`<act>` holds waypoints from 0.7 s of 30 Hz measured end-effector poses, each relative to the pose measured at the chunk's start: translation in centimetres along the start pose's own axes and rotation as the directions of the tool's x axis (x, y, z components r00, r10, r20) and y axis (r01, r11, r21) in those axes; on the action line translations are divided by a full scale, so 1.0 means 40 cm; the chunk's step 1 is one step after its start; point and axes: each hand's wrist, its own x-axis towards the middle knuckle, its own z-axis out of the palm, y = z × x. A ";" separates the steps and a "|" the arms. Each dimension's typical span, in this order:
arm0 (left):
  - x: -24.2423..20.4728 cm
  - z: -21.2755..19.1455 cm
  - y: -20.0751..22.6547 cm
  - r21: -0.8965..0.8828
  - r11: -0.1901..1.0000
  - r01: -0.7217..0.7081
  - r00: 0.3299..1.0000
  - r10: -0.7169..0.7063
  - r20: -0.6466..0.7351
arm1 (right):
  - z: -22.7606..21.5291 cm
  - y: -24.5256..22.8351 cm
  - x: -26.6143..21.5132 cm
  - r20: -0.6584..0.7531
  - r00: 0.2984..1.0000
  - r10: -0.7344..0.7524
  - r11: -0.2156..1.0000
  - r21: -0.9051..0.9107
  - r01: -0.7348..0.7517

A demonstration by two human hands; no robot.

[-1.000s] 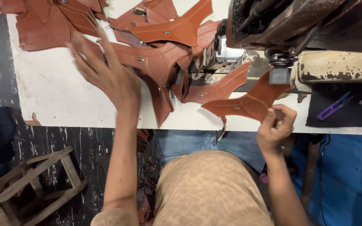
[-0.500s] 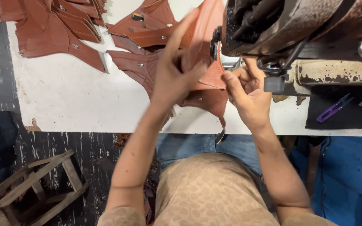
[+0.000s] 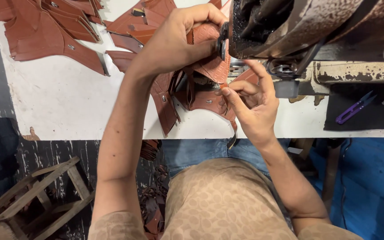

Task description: Stitching together pre-cut leather components of a shoe upper using an industrial sewing machine.

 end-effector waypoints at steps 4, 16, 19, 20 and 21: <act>0.007 -0.009 -0.003 0.039 0.998 -0.057 0.998 0.056 0.023 | 0.003 0.004 0.001 0.009 1.000 -0.020 0.998 -0.062 0.020; 0.046 -0.023 -0.017 -0.051 0.997 -0.056 0.990 0.062 0.130 | 0.008 0.013 -0.003 0.004 0.999 -0.038 0.999 -0.035 0.038; 0.051 -0.027 -0.034 0.066 0.998 0.011 0.996 -0.016 0.086 | 0.013 0.013 -0.001 -0.012 0.999 -0.049 0.997 -0.066 0.048; 0.054 -0.030 -0.048 0.068 0.998 0.005 0.996 -0.011 0.088 | 0.016 0.004 0.002 -0.014 0.998 -0.054 0.996 -0.068 0.053; 0.058 -0.034 -0.061 0.045 0.998 -0.045 0.995 0.041 0.087 | 0.020 -0.005 0.005 -0.011 0.999 -0.039 0.998 -0.049 0.039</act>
